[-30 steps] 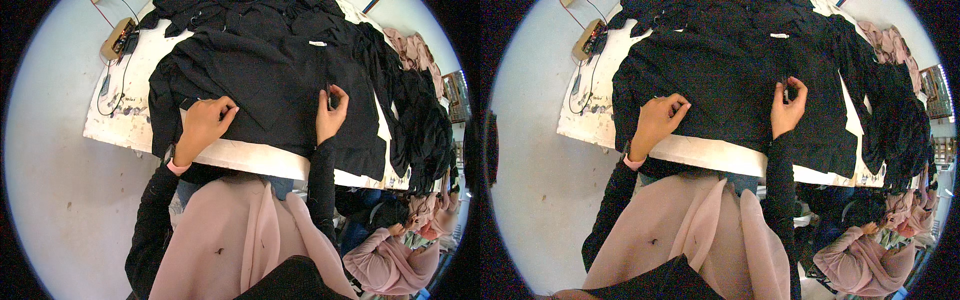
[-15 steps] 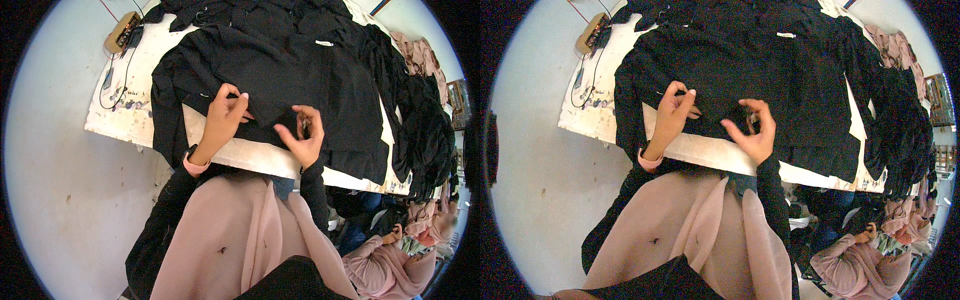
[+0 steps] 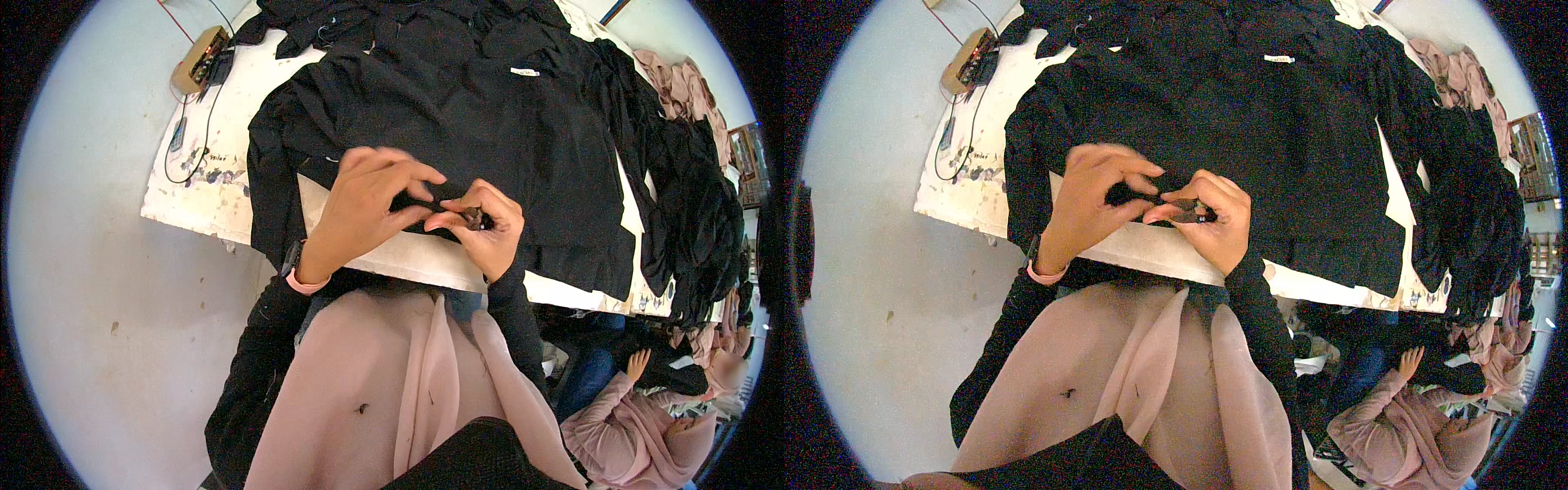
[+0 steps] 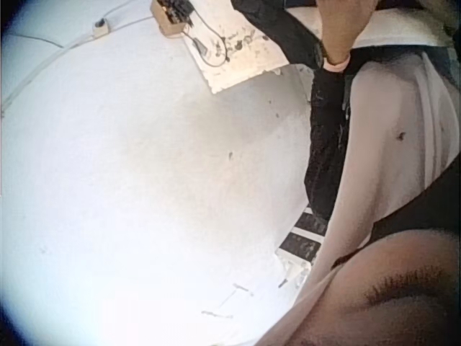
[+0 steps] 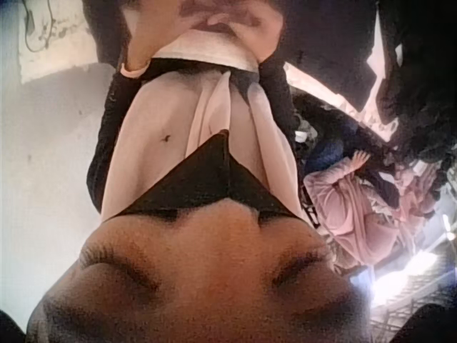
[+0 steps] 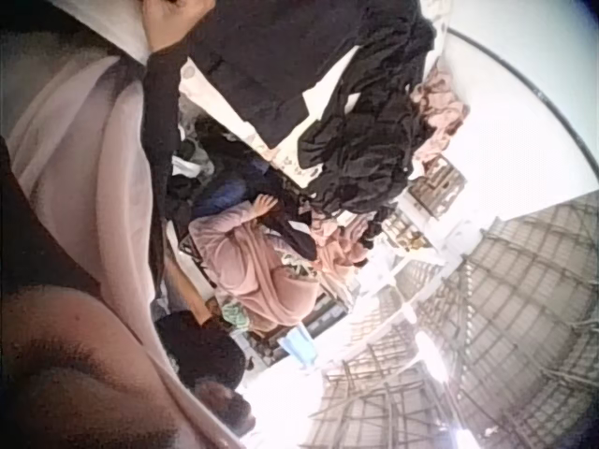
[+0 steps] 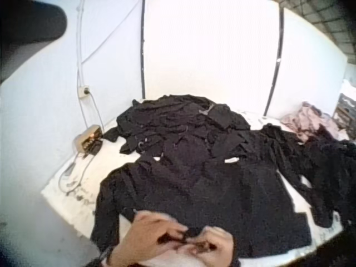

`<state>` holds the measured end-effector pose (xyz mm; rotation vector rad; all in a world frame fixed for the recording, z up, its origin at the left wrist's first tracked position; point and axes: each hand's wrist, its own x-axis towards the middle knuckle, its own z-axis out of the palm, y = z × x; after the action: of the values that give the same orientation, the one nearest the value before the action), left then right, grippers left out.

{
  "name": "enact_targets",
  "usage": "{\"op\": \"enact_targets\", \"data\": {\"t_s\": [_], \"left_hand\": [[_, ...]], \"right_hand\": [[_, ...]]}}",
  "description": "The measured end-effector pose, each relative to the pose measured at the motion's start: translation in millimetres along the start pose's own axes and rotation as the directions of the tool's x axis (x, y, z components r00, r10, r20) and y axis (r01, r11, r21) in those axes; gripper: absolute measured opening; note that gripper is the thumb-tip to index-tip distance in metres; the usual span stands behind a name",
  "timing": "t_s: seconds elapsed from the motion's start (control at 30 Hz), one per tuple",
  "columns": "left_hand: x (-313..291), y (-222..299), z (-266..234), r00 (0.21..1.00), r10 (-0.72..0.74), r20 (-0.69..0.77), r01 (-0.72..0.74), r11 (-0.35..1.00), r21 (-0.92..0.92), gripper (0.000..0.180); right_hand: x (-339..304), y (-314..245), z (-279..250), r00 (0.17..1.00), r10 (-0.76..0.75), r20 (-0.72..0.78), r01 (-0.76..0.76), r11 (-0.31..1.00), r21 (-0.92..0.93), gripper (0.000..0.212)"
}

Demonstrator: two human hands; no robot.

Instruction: The person uses a small cutting tool to trim loose threads and tags from a black shirt laid on a table. They repeatedly lift and reposition the shirt to access different areas, cutting threads near seams, buttons, and the collar.

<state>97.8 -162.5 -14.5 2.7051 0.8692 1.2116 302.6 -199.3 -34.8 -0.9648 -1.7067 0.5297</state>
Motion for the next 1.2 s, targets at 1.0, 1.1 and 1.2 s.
{"op": "enact_targets", "data": {"t_s": [1.0, 1.1, 1.2], "left_hand": [[9, 16, -9, 0.749, -0.595, 0.29, 0.53, 0.276, -0.802, 0.063], [9, 16, -9, 0.767, -0.566, 0.302, 0.528, 0.288, -0.799, 0.064], [8, 16, -9, 0.778, -0.55, 0.304, 0.527, 0.308, -0.792, 0.064]], "right_hand": [[12, -53, -28, 0.901, 0.433, -0.003, -0.433, 0.901, 0.01, 0.02], [14, -53, -25, 0.898, 0.438, -0.041, -0.44, 0.897, -0.04, 0.021], [15, -54, -23, 0.914, 0.403, -0.036, -0.404, 0.914, -0.03, 0.021]]}}
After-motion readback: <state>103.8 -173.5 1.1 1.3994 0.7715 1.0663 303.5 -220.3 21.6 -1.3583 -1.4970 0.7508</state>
